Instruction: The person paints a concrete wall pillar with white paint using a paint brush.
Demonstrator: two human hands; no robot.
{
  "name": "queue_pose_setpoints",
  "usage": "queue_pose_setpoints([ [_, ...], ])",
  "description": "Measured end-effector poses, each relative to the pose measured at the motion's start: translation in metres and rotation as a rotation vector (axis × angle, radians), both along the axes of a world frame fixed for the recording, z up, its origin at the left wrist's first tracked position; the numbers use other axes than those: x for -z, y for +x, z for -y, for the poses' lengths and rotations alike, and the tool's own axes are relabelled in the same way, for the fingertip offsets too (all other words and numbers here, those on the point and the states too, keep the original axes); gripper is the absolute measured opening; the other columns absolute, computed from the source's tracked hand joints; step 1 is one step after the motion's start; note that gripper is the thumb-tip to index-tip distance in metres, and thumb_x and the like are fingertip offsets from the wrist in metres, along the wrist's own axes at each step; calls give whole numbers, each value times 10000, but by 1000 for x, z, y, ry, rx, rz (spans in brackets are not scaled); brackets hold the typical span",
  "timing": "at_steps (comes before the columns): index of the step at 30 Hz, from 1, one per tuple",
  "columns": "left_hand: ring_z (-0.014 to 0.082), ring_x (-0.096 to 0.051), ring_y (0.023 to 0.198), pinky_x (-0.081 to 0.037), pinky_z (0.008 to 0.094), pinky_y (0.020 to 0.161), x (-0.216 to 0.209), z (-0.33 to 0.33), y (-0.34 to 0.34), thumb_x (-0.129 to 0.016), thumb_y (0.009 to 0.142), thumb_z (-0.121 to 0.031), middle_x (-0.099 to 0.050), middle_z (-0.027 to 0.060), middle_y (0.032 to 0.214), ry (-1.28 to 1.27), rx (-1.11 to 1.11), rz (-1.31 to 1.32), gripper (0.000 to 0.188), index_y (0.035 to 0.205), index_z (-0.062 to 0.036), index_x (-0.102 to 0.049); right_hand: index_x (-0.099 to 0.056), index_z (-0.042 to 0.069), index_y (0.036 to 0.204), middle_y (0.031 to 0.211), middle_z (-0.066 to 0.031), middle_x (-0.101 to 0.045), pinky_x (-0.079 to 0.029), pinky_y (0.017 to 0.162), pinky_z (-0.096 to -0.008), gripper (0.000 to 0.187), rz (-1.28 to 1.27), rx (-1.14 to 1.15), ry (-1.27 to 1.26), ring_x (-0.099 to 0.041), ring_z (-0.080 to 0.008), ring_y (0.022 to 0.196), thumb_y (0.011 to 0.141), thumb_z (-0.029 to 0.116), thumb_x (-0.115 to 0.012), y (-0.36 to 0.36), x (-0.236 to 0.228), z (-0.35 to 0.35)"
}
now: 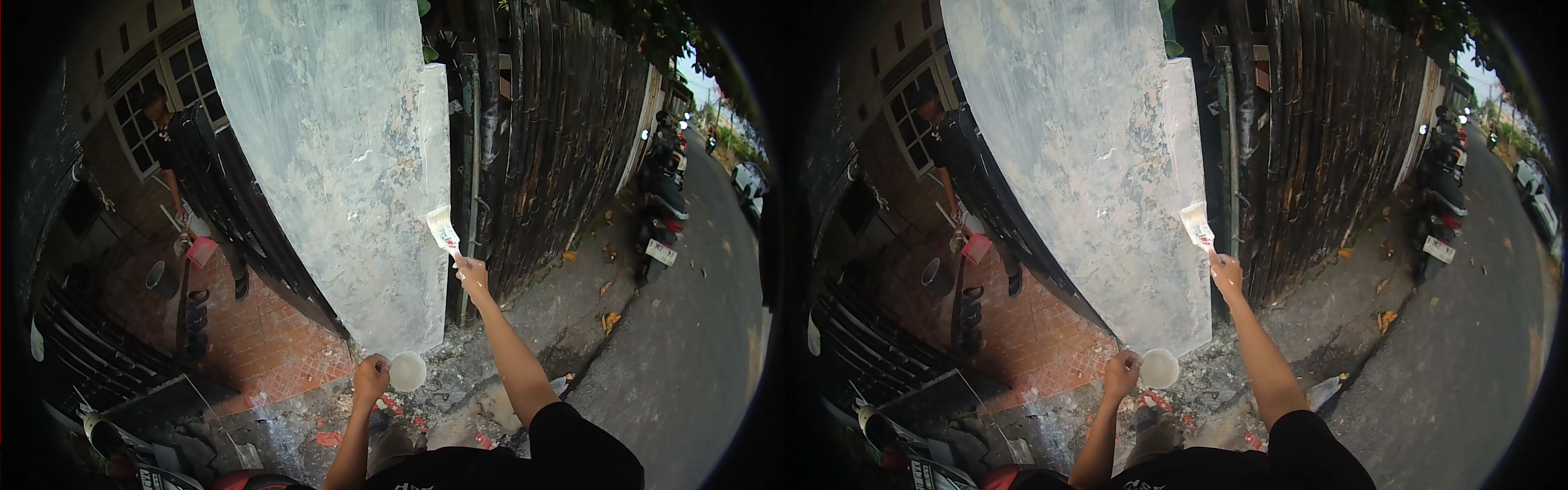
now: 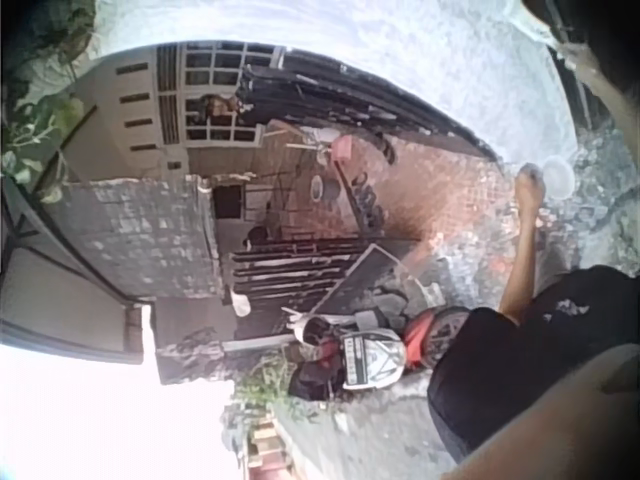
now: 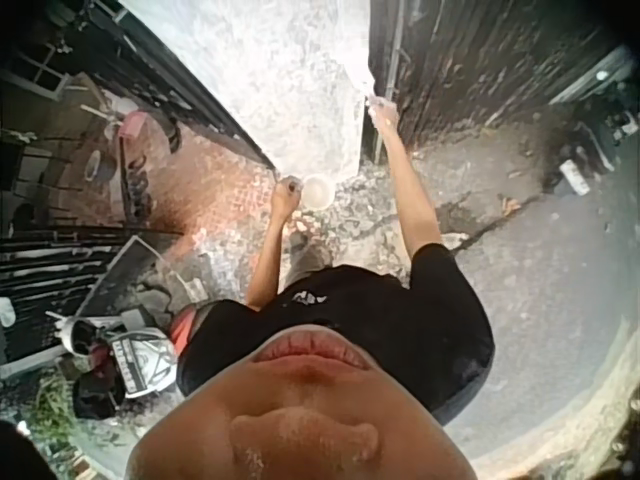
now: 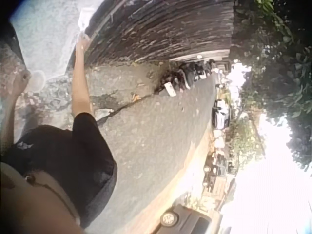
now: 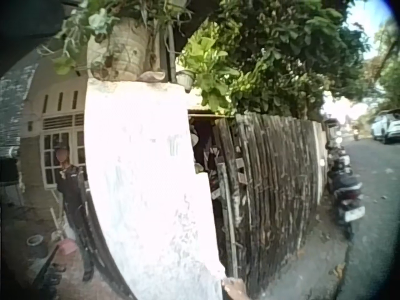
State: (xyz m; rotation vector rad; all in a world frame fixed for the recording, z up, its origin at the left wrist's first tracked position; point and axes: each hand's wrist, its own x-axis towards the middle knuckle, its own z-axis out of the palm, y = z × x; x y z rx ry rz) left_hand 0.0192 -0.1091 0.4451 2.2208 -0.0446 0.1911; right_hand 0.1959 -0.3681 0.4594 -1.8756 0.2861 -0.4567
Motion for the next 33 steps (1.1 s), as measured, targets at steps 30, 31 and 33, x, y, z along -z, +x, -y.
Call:
queue_pose_setpoints([
  [30, 191, -589, 611, -447, 279, 561, 2, -26, -28, -554, 664, 12, -588, 111, 659, 8, 4, 40, 83, 742, -5, -578, -549, 188, 1089, 743, -89, -461, -453, 603, -355, 357, 182, 121, -800, -534, -251, 702, 742, 103, -560, -74, -65, 7],
  [31, 192, -589, 611, -448, 278, 562, 2, -27, -28, -553, 661, 19, -588, 113, 659, 0, -17, -4, 90, 744, -4, -578, -555, 187, 1085, 733, -81, -457, -444, 592, -349, 356, 235, 159, -766, -529, -245, 681, 740, 102, -566, -77, -82, 10],
  [33, 193, -590, 611, -449, 280, 564, 7, -27, -25, -547, 659, 23, -589, 113, 662, 5, -20, -3, 96, 746, -4, -578, -556, 186, 1091, 714, -72, -442, -424, 575, -341, 360, 360, 245, -683, -516, -231, 649, 740, 107, -574, -71, -127, 10],
])
